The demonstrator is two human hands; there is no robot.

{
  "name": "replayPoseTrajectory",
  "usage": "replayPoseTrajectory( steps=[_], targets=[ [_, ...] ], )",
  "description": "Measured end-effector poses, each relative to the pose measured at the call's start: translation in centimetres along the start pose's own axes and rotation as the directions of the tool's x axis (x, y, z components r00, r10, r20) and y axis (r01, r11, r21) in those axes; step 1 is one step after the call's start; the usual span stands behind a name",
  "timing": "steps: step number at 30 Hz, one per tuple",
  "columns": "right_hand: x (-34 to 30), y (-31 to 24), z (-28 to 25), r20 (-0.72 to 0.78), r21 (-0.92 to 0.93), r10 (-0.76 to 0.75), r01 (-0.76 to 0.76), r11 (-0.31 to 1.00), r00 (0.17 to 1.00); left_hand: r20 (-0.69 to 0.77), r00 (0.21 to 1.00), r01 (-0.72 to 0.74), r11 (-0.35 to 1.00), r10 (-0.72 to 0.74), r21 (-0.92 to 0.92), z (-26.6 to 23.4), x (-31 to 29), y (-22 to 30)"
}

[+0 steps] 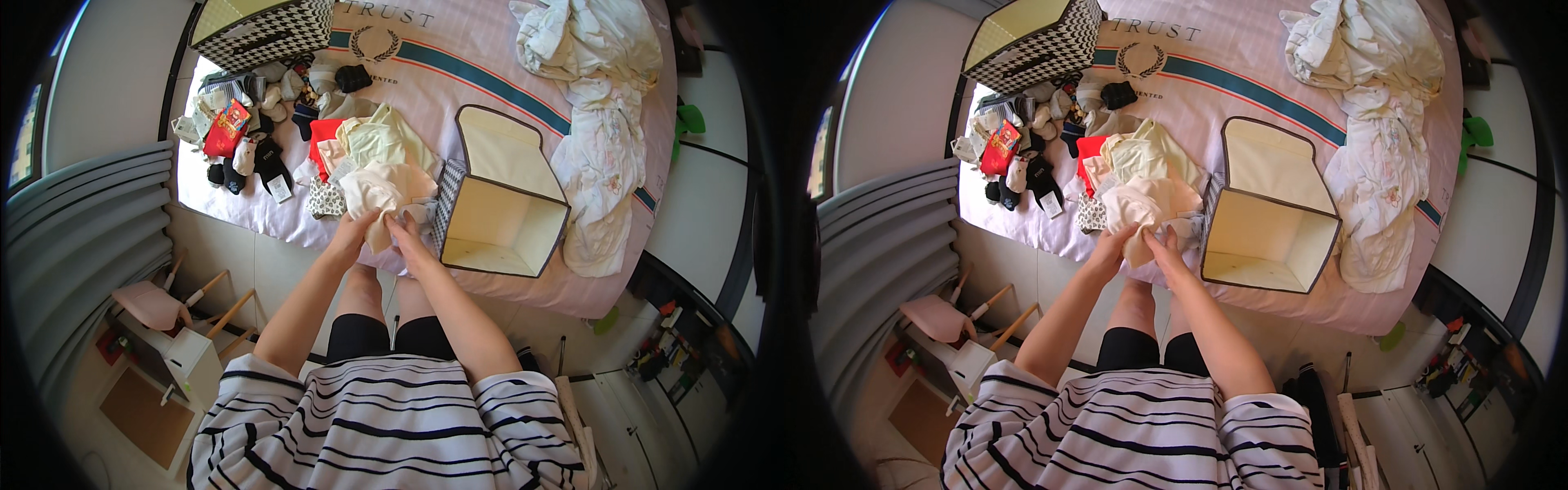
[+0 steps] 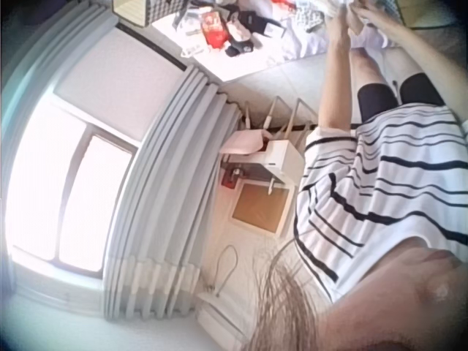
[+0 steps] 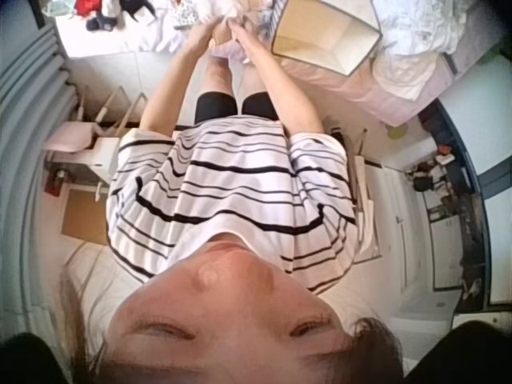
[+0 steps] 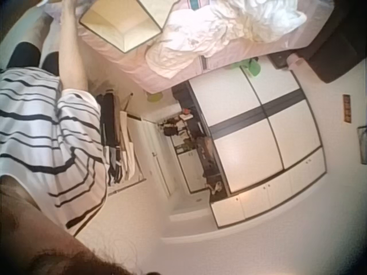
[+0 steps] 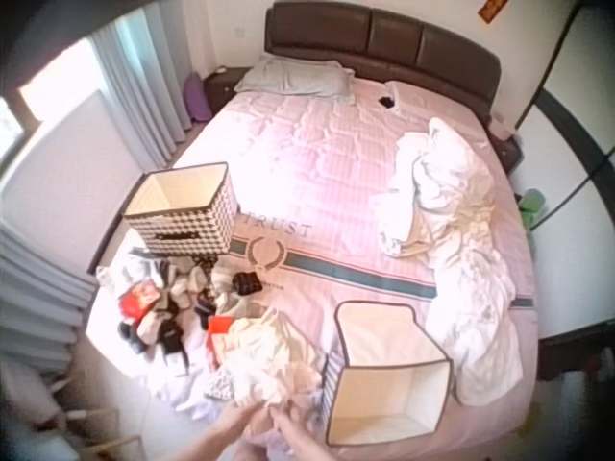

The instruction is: The person folds a black garment and hangs it on a hanger, then hangs a patterned garment on a hanger. They then fold various small items, including socks and underwear, and place them into a storage box on the bed.

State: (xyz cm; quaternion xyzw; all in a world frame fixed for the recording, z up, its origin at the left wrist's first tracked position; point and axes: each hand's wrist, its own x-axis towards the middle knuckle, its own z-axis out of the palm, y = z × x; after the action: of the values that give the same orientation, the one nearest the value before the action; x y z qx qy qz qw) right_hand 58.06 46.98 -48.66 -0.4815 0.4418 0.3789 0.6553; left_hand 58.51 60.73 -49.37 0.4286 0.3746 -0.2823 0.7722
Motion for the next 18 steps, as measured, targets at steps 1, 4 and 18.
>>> replayPoseTrajectory(
  steps=[1,4,18],
  targets=[
    [-0.9,-0.4,0.4,-0.048,0.068,0.054,-0.050,0.996,0.997,0.014,1.000,-0.005,0.998,0.006,-0.067,0.8,-1.2,0.9],
    [-1.9,-0.2,-1.7,0.613,0.401,0.092,-0.409,0.820,0.785,0.002,1.000,-0.021,0.993,0.022,-0.118,2.6,-4.9,2.8],
    [-10.7,-4.2,-7.4,0.302,-0.255,-0.453,0.529,0.810,0.839,0.244,0.960,-0.123,0.989,0.138,-0.077,5.8,-8.0,3.4]
  ],
)
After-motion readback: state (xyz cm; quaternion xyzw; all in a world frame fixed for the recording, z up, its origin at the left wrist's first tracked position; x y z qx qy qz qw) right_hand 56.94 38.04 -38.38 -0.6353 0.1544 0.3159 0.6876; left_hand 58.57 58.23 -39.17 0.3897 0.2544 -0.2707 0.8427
